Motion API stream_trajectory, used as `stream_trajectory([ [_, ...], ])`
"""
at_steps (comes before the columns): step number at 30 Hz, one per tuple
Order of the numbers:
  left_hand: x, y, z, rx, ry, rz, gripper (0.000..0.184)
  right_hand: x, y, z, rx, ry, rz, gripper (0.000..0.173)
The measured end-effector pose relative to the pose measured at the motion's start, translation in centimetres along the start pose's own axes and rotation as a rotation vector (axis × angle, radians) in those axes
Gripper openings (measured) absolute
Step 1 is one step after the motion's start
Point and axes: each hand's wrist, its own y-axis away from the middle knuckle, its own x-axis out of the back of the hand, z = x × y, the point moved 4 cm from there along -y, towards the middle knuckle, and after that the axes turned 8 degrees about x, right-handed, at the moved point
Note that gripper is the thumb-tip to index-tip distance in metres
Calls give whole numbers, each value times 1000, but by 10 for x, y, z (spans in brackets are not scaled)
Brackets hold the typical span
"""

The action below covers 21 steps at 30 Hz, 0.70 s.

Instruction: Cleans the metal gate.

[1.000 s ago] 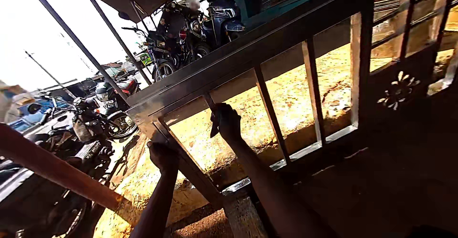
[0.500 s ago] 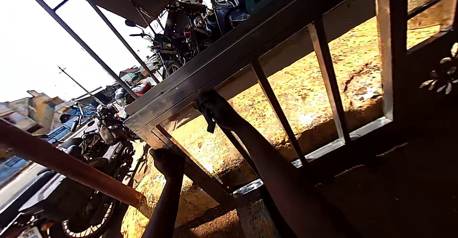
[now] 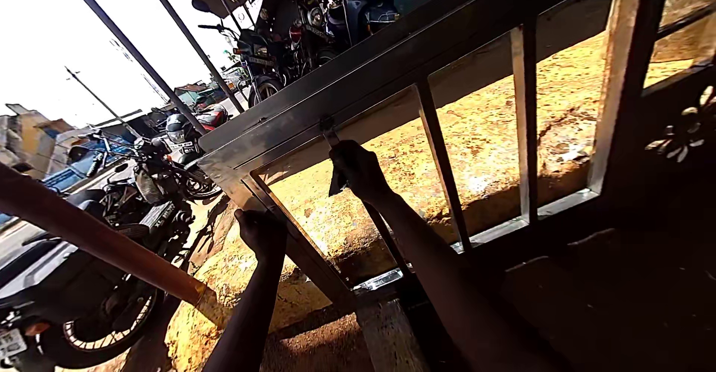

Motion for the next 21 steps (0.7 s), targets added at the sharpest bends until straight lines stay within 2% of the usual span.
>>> stream_trajectory([
  [2, -1, 0, 1, -9, 28, -16, 55, 10, 51, 17, -49, 22, -15, 28],
  [4, 0, 0, 0, -11, 20, -28, 55, 14, 81, 25, -140, 23, 7, 28],
  [7, -3, -3, -5, 10, 119, -36, 51, 7, 47, 5, -191, 66, 9, 28],
  [9, -1, -2, -5, 20, 159, -56, 51, -4, 5, -10, -124, 80, 28, 30],
  [11, 0, 1, -1, 19, 97, -47, 50, -10, -16, -11, -36, 92, 65, 35],
  [14, 0, 0, -3, 3, -11, -20, 52, -3, 23, 5, 24, 107, 55, 39],
  [17, 1, -2, -3, -12, -66, -18, 54, 7, 76, 27, -46, 164, 40, 50],
  [19, 0, -1, -3, -26, -109, 2, 55, 8, 69, 25, -46, 187, 49, 44],
  [21, 1, 0, -3, -48, -163, 18, 57, 3, 35, 10, -27, 173, 66, 36],
])
